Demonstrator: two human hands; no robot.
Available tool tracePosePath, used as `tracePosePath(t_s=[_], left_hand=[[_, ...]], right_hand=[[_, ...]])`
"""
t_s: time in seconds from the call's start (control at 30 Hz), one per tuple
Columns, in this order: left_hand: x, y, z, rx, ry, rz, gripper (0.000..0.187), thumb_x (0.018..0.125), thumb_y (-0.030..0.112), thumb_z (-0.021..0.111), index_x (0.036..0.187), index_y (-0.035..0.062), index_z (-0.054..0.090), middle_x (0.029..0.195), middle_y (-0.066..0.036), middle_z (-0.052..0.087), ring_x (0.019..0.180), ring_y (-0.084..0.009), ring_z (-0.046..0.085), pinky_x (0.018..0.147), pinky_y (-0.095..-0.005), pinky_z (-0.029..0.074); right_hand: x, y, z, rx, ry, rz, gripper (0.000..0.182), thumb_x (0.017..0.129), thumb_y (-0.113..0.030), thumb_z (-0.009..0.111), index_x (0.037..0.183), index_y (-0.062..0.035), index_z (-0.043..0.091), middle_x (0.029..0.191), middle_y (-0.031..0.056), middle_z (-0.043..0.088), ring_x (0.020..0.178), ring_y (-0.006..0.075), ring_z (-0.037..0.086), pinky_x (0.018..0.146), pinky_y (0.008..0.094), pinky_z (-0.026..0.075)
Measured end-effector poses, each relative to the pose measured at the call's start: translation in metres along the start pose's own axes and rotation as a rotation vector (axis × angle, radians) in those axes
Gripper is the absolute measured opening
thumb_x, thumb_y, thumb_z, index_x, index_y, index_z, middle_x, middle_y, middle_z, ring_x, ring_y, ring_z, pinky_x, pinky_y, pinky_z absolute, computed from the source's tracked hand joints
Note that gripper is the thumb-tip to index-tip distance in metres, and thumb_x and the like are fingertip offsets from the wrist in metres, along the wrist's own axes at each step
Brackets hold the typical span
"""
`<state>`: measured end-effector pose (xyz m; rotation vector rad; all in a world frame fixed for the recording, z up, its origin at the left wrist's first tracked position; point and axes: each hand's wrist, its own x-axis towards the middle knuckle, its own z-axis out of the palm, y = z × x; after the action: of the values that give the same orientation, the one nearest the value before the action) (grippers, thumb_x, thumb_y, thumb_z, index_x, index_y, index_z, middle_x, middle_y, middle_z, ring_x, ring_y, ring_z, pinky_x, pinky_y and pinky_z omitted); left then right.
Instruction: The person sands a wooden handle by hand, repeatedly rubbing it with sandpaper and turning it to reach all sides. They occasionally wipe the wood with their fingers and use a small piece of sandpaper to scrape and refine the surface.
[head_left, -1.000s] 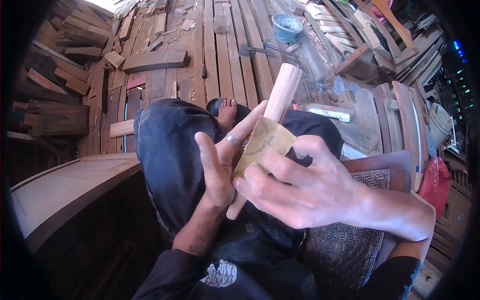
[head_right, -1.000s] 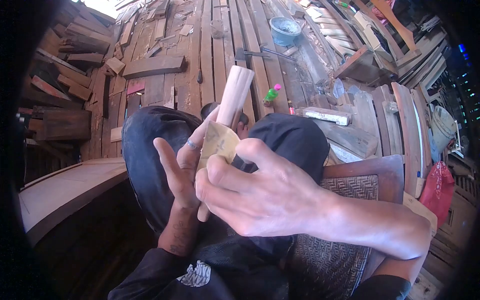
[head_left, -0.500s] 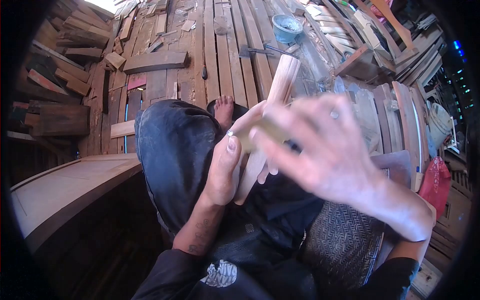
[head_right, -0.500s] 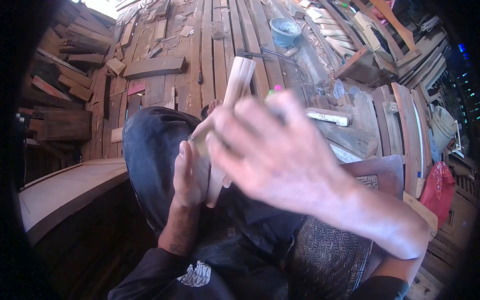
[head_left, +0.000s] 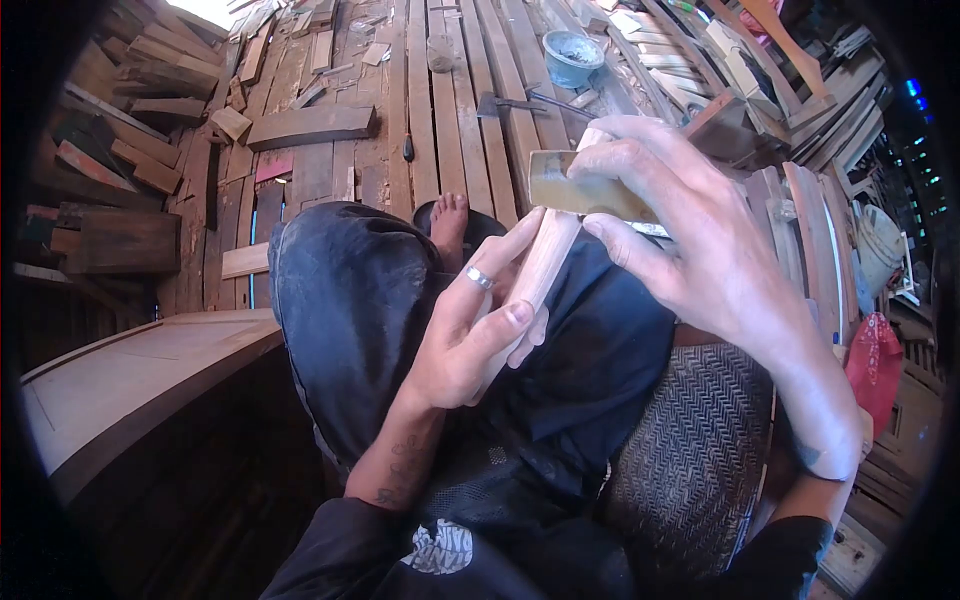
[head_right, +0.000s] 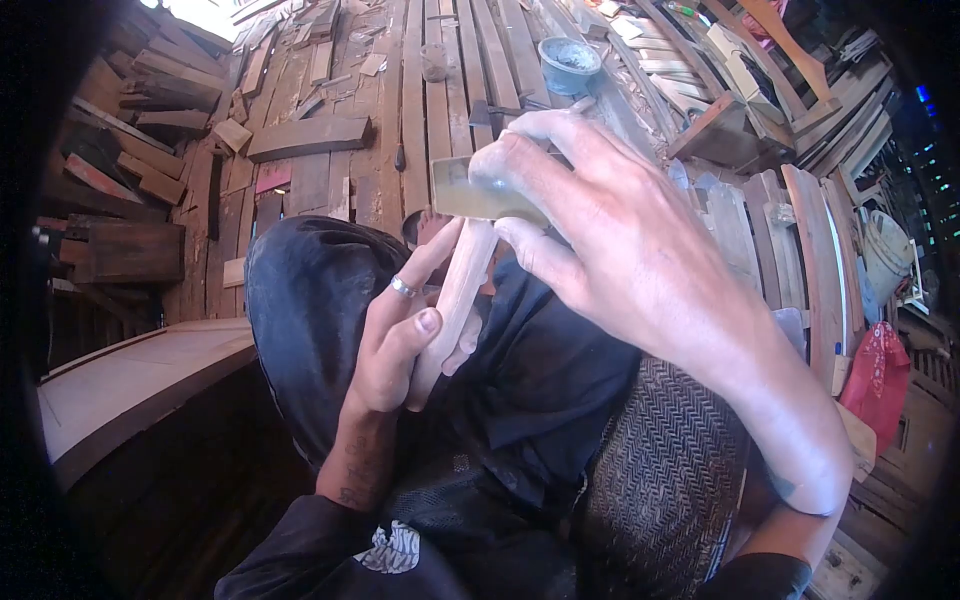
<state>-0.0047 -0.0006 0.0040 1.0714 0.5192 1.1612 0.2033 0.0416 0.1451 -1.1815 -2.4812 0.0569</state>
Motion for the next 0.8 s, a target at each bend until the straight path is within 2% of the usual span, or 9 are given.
tracePosePath(t_s=[0.17,0.33,0.43,0.53,0.57,0.6,0.67,0.7,0.8], left_hand=[[-0.001,0.004,0.005,0.068,-0.03,-0.032,0.082,0.095,0.005,0.059,0.168,-0.0041,0.026,0.131,-0.024,0.061,0.075,-0.0136,0.062,0.064,-0.0256,0.049],[0.003,0.013,0.014,-0.004,0.025,-0.112,0.068,0.1,0.001,0.061,0.163,-0.0049,0.034,0.132,-0.025,0.063,0.062,-0.0128,0.061,0.051,-0.0235,0.046],[0.001,0.01,0.013,-0.017,0.045,-0.14,0.059,0.109,0.016,0.056,0.16,-0.005,0.036,0.127,-0.026,0.065,0.054,-0.0141,0.06,0.042,-0.0237,0.044],[0.001,0.004,0.005,-0.13,0.08,-0.17,0.062,0.113,0.035,0.045,0.16,-0.0046,0.035,0.123,-0.024,0.066,0.05,-0.0151,0.059,0.041,-0.0248,0.045],[0.002,0.007,0.005,-0.135,0.078,-0.139,0.063,0.117,0.043,0.034,0.158,-0.0041,0.04,0.11,-0.018,0.069,0.055,-0.0142,0.06,0.044,-0.0256,0.046],[0.002,0.005,0.005,-0.193,0.099,-0.121,0.067,0.116,0.047,0.032,0.158,-0.0047,0.04,0.112,-0.018,0.069,0.058,-0.0145,0.061,0.045,-0.0256,0.047],[0.003,0.0,0.005,-0.306,0.138,-0.086,0.074,0.115,0.054,0.028,0.157,-0.0058,0.041,0.114,-0.018,0.068,0.063,-0.0151,0.063,0.047,-0.0256,0.048],[0.004,0.003,0.007,-0.272,0.193,-0.119,0.084,0.113,0.063,0.021,0.157,-0.0055,0.042,0.119,-0.018,0.068,0.074,-0.0157,0.065,0.051,-0.0254,0.051],[0.008,-0.005,0.011,-0.171,0.306,-0.069,0.097,0.108,0.074,0.017,0.157,-0.0056,0.042,0.121,-0.02,0.068,0.07,-0.0158,0.068,0.046,-0.0232,0.052]], right_hand=[[0.009,0.016,-0.013,-0.016,-0.002,-0.012,0.039,0.088,-0.009,0.079,0.125,-0.0036,0.068,0.126,0.0162,0.07,0.121,0.0356,0.068,0.106,0.046,0.053],[0.007,0.017,-0.017,-0.06,0.024,0.09,0.033,0.092,-0.011,0.076,0.123,-0.0012,0.069,0.124,0.0157,0.07,0.119,0.0338,0.069,0.105,0.0437,0.053],[0.005,0.012,-0.016,-0.058,0.014,0.098,0.031,0.095,-0.01,0.074,0.123,-0.001,0.068,0.119,0.0165,0.069,0.115,0.0337,0.069,0.101,0.0432,0.054],[0.001,0.001,-0.003,0.014,0.022,0.072,0.029,0.096,-0.01,0.073,0.123,-0.0012,0.067,0.113,0.0163,0.066,0.109,0.0336,0.069,0.095,0.0427,0.055],[-0.003,-0.003,0.005,0.02,-0.006,0.045,0.031,0.095,-0.01,0.074,0.124,-0.0024,0.065,0.11,0.0155,0.065,0.103,0.033,0.069,0.09,0.0439,0.056],[-0.008,-0.011,0.01,0.018,-0.036,-0.014,0.036,0.095,-0.011,0.076,0.128,-0.0048,0.063,0.101,0.0145,0.06,0.092,0.0325,0.067,0.083,0.044,0.056],[-0.012,-0.031,0.017,0.069,-0.269,-0.014,0.04,0.092,-0.014,0.078,0.128,-0.0077,0.061,0.092,0.0112,0.053,0.082,0.0286,0.062,0.073,0.0416,0.055],[-0.019,-0.034,0.028,0.102,-0.259,-0.085,0.041,0.091,-0.015,0.08,0.126,-0.0088,0.061,0.089,0.0093,0.05,0.079,0.0266,0.06,0.069,0.0402,0.053],[-0.027,-0.04,0.037,0.167,-0.305,-0.189,0.041,0.088,-0.017,0.082,0.122,-0.0107,0.061,0.089,0.0075,0.051,0.079,0.0232,0.059,0.065,0.0383,0.052]])
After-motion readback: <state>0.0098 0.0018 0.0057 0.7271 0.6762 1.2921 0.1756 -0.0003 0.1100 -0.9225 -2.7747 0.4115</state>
